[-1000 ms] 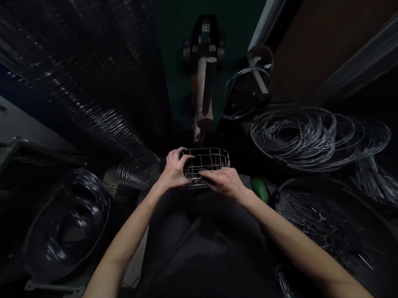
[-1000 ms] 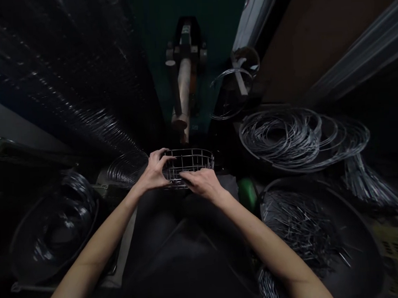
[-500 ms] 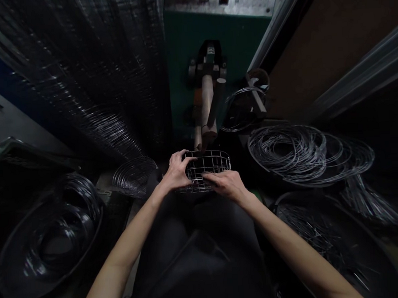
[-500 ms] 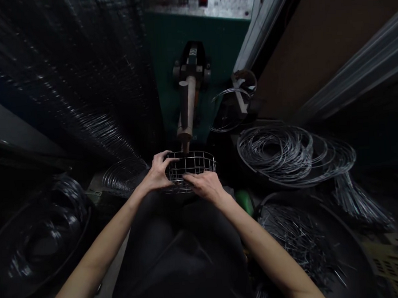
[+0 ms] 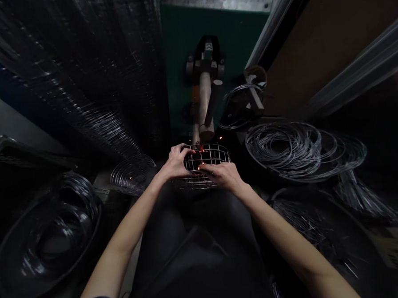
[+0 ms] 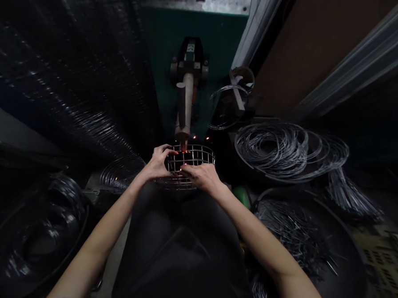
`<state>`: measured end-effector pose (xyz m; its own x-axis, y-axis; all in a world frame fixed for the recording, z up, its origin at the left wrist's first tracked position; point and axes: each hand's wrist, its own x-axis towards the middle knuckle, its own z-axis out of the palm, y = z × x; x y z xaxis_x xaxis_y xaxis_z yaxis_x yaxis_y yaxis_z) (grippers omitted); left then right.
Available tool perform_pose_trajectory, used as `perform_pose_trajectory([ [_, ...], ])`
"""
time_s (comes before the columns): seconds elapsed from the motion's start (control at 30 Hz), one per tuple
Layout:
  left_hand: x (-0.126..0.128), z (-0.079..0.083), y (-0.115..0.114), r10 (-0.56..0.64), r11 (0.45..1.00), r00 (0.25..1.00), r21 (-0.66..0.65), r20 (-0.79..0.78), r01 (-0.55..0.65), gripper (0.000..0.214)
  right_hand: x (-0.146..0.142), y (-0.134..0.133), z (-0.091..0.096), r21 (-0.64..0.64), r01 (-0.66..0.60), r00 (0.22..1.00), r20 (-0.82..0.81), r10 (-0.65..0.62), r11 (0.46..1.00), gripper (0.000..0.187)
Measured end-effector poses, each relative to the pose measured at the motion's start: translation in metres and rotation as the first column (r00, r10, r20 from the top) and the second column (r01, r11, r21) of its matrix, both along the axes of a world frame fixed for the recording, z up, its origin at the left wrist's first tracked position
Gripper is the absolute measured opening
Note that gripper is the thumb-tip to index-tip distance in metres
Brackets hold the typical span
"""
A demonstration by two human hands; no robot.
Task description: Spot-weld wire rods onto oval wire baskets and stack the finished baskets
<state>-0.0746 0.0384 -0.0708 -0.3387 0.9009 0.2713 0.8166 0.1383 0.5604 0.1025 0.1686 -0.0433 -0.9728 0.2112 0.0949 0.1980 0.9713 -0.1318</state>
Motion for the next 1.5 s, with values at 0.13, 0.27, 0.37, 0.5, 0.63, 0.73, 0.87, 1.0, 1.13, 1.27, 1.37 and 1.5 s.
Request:
perform_pose_trajectory([
  [0.13,-0.002,0.002,0.0,0.015,1.0,1.0,-0.005,-0.012,-0.015,0.082,0.001,0.0,0.002,-0.032,0.002,1.0,0.008,-0.002,0.999,0.03],
  [0.27,-0.012,0.007,0.01,0.028,0.999,1.0,-0.026,0.004,-0.027,0.085,-0.01,0.008,0.004,-0.044,0.047,0.998,-0.035,-0.049,0.998,0.031],
  [0.37,-0.023,0.01,0.021,0.025,0.999,0.999,-0.034,0.025,-0.024,0.085,-0.022,0.013,0.007,-0.049,0.108,0.994,-0.018,-0.109,0.993,0.029],
  [0.5,-0.03,0.007,0.027,0.029,0.999,1.0,-0.03,0.006,-0.029,0.085,-0.022,0.013,0.001,-0.046,0.137,0.988,-0.071,-0.14,0.989,0.029],
  [0.63,-0.03,0.003,0.027,0.024,1.0,1.0,-0.006,-0.015,-0.024,0.086,-0.011,0.013,-0.011,-0.059,0.203,0.947,-0.242,-0.211,0.977,0.027],
  [0.73,-0.038,0.005,0.031,0.042,0.999,0.999,-0.015,-0.012,-0.042,0.085,-0.016,0.018,-0.011,-0.094,0.258,0.928,-0.252,-0.274,0.962,0.024],
  [0.87,-0.055,0.009,0.046,0.045,0.998,0.999,-0.051,0.008,-0.044,0.085,-0.038,0.028,-0.004,-0.152,0.291,0.919,-0.232,-0.32,0.945,0.022],
  [1.0,-0.06,0.006,0.051,0.025,0.999,0.999,-0.026,0.024,-0.025,0.089,-0.034,0.03,0.0,-0.225,0.276,0.893,-0.299,-0.336,0.934,0.026],
  [1.13,-0.059,-0.009,0.029,0.035,0.997,0.998,0.066,0.055,-0.039,0.11,0.02,0.025,0.003,-0.397,0.258,0.836,-0.365,-0.409,0.881,0.037],
  [1.27,-0.065,-0.042,0.0,0.042,0.997,0.989,0.065,0.139,-0.052,0.126,0.086,0.019,-0.019,-0.506,0.338,0.853,-0.192,-0.486,0.794,0.048],
  [1.37,-0.07,-0.064,-0.007,0.067,0.987,0.976,0.128,0.209,-0.096,0.124,0.114,0.015,-0.055,-0.473,0.403,0.882,-0.027,-0.47,0.783,0.044],
  [1.5,-0.068,-0.073,-0.005,0.092,0.957,0.948,0.234,0.306,-0.169,0.125,0.137,0.009,-0.099,-0.549,0.402,0.906,0.121,-0.406,0.733,0.03],
])
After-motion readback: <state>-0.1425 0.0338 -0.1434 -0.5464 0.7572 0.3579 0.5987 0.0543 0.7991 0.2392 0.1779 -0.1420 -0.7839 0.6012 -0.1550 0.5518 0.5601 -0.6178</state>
